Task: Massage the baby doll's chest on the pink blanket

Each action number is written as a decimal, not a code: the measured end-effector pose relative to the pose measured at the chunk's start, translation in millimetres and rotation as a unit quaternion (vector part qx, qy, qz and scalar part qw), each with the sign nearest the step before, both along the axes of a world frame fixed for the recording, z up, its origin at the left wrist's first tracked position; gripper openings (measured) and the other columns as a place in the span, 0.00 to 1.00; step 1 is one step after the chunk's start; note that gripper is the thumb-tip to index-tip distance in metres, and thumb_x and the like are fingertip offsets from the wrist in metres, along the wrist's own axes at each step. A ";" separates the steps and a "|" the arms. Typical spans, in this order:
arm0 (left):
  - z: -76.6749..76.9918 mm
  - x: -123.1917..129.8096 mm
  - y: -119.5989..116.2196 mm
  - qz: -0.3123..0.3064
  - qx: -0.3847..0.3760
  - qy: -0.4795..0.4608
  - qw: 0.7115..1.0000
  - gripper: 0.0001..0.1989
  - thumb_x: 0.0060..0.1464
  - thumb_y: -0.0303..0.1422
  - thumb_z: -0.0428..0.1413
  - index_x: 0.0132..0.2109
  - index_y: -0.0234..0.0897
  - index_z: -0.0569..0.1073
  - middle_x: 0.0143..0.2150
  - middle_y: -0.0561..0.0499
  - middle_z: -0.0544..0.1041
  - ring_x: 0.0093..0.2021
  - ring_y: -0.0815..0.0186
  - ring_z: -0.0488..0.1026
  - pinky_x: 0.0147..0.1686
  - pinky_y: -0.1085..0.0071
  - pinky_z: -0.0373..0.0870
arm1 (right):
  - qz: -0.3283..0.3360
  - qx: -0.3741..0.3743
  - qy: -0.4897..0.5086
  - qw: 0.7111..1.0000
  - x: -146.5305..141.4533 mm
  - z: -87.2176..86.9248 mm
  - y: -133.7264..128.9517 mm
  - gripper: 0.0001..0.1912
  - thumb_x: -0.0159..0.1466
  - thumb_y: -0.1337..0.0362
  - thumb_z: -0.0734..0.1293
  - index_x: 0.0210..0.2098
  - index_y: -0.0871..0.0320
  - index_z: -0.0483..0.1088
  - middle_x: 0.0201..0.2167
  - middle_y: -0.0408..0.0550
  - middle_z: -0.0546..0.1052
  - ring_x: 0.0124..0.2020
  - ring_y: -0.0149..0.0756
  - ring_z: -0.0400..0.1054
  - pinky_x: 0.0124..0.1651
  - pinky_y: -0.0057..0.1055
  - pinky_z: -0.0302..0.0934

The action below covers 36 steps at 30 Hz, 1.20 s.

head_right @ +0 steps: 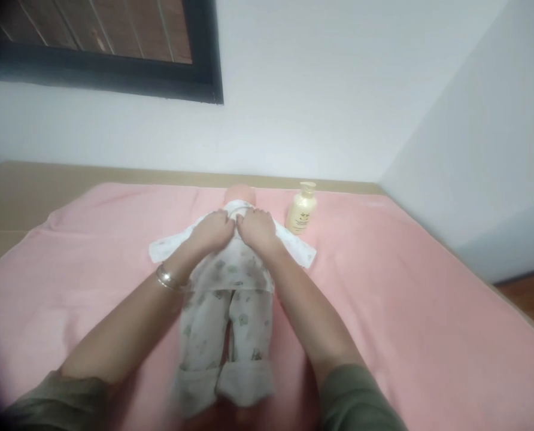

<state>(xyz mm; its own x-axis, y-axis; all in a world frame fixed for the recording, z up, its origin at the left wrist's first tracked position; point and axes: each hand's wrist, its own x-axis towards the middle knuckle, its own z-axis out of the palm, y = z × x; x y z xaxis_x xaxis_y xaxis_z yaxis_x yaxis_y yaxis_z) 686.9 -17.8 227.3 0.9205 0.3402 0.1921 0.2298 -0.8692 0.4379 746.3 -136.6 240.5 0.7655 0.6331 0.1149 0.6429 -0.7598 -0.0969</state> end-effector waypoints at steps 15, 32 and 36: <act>7.6 -4.8 -3.5 -0.057 0.073 0.040 0.995 0.16 0.61 0.29 0.47 0.48 0.29 0.77 0.48 0.32 0.78 0.53 0.50 0.75 0.56 0.60 0.68 | -0.044 -0.011 0.026 0.999 -4.4 7.2 4.7 0.30 0.75 0.54 0.49 0.54 0.70 0.72 0.47 0.67 0.79 0.50 0.53 0.74 0.53 0.42 0.63; 5.0 -4.0 -8.4 -0.061 0.147 0.087 0.983 0.17 0.57 0.23 0.49 0.47 0.26 0.78 0.48 0.29 0.78 0.52 0.47 0.75 0.54 0.57 0.69 | -0.030 0.012 0.046 0.998 8.0 1.3 0.9 0.31 0.75 0.50 0.51 0.59 0.70 0.67 0.58 0.68 0.73 0.59 0.54 0.67 0.60 0.41 0.58; 2.2 3.7 12.2 -0.022 0.081 0.057 0.995 0.20 0.65 0.30 0.41 0.45 0.29 0.78 0.46 0.33 0.80 0.48 0.50 0.77 0.49 0.59 0.71 | -0.065 -0.015 -0.036 0.997 -29.5 0.1 11.2 0.28 0.74 0.58 0.53 0.61 0.76 0.63 0.56 0.76 0.72 0.58 0.58 0.67 0.61 0.46 0.57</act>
